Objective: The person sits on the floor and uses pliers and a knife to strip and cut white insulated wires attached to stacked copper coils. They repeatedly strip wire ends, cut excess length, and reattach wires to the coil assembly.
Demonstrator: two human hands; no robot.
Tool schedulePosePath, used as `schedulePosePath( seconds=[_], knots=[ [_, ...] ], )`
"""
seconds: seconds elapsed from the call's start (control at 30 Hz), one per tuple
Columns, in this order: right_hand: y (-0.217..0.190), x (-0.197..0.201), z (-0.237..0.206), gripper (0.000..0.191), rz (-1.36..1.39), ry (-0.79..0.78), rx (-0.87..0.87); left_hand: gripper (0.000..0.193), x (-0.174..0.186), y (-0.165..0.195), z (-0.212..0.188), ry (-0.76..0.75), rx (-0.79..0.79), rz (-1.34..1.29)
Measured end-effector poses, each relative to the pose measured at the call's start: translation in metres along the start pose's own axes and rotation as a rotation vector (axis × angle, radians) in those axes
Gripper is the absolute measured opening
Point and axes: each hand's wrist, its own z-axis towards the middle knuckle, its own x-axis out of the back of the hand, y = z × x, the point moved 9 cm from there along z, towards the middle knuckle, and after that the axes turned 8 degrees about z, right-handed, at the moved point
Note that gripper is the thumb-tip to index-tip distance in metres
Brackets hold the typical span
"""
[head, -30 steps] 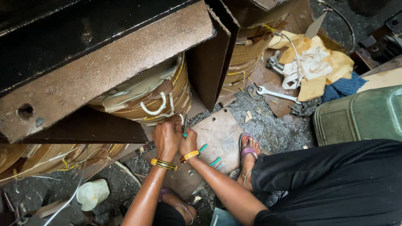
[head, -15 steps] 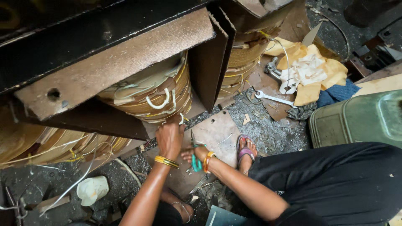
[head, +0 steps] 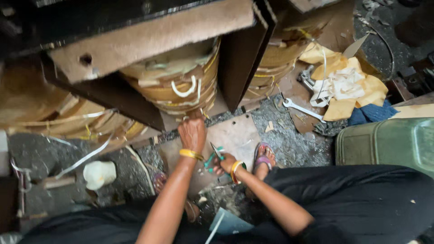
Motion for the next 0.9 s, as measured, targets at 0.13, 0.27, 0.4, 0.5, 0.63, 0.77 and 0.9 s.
schedulePosePath(
  seconds=[0.13, 0.27, 0.4, 0.5, 0.63, 0.77, 0.9],
  knots=[
    [-0.015, 0.017, 0.000, 0.023, -0.129, 0.077, 0.030, 0.015, 0.020, 0.007, 0.009, 0.189, 0.027, -0.128],
    [-0.039, 0.025, -0.004, 0.029, -0.052, 0.094, 0.171, 0.028, 0.019, 0.008, 0.011, 0.141, 0.155, -0.156],
    [-0.050, 0.035, -0.009, 0.031, -0.656, 0.150, 0.094, 0.035, 0.030, 0.024, 0.012, 0.218, 0.025, -0.065],
    [-0.067, 0.028, -0.010, 0.038, -1.020, 0.125, 0.143, 0.025, 0.030, 0.029, 0.014, 0.167, -0.005, 0.027],
    [-0.092, 0.007, -0.006, 0.038, -1.410, 0.079, 0.262, 0.016, 0.040, 0.038, -0.001, 0.186, -0.078, 0.109],
    [-0.116, 0.006, -0.005, 0.037, -1.579, 0.165, 0.314, 0.021, 0.097, 0.037, -0.039, 0.440, -0.319, 0.097],
    [-0.132, -0.004, -0.015, 0.041, -1.690, 0.365, 0.487, 0.007, 0.134, -0.069, -0.046, 0.221, 0.054, 0.042]
  ],
)
